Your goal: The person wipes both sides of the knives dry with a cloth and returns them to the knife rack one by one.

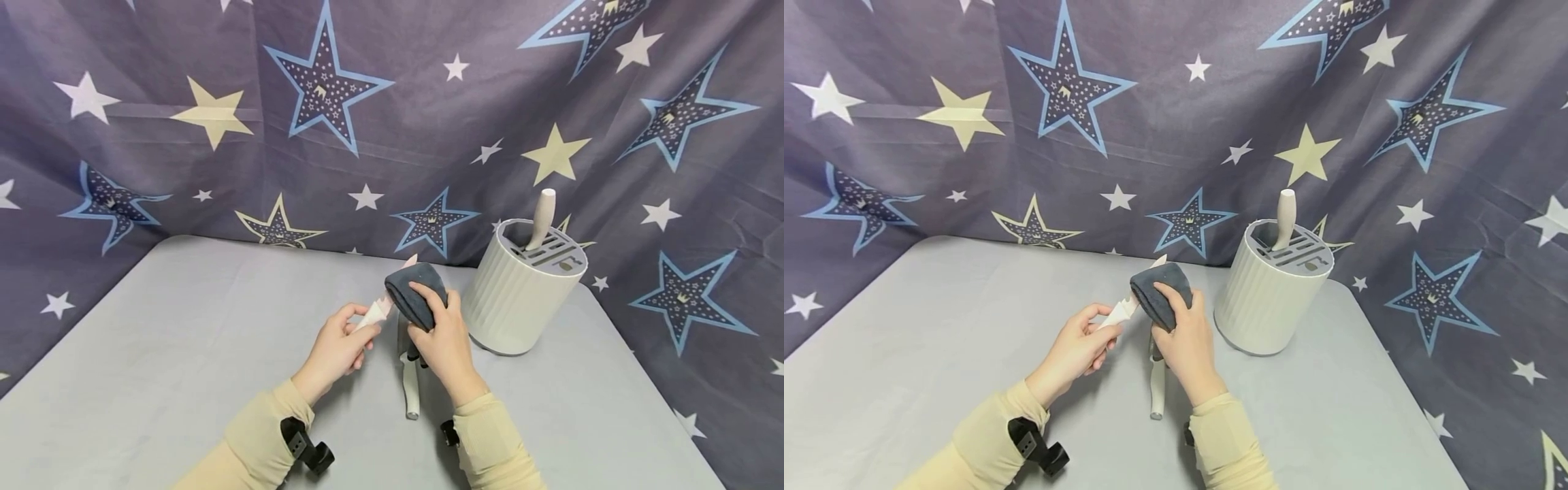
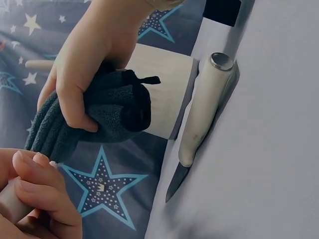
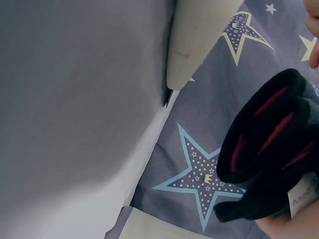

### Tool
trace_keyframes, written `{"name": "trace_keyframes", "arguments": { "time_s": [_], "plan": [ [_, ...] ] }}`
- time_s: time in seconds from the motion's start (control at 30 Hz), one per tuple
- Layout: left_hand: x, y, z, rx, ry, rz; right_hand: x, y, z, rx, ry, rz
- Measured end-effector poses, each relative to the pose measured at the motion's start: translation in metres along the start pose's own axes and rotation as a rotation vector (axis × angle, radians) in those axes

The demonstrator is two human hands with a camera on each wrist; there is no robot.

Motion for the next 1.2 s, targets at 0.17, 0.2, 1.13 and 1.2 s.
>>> {"name": "trace_keyframes", "arguments": {
  "time_s": [0.17, 0.2, 1.13, 1.2],
  "plan": [
    [0.001, 0.002, 0.000, 0.017, 0.001, 0.001, -0.003, 0.000, 0.002, -0.011, -0.014, -0.023],
    [0.001, 0.002, 0.000, 0.020, 0.004, -0.001, -0.004, 0.000, 0.002, -0.013, -0.016, -0.031],
    [0.002, 0.005, -0.001, 0.048, -0.117, -0.023, -0.012, 0.004, 0.003, 0.039, -0.052, -0.126],
    [0.002, 0.005, 0.000, 0.034, -0.114, -0.021, -0.010, 0.005, 0.002, 0.045, -0.039, -0.113]
  ]
}}
Point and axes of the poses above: each hand's wrist, its own y-axis away from the middle knuckle, its own z-axis out of the back of the hand, x = y × z, the point moved 5 cm from there along -y, towards the middle knuckle, and after that the axes turned 9 degrees about x, right-handed, at the moved point
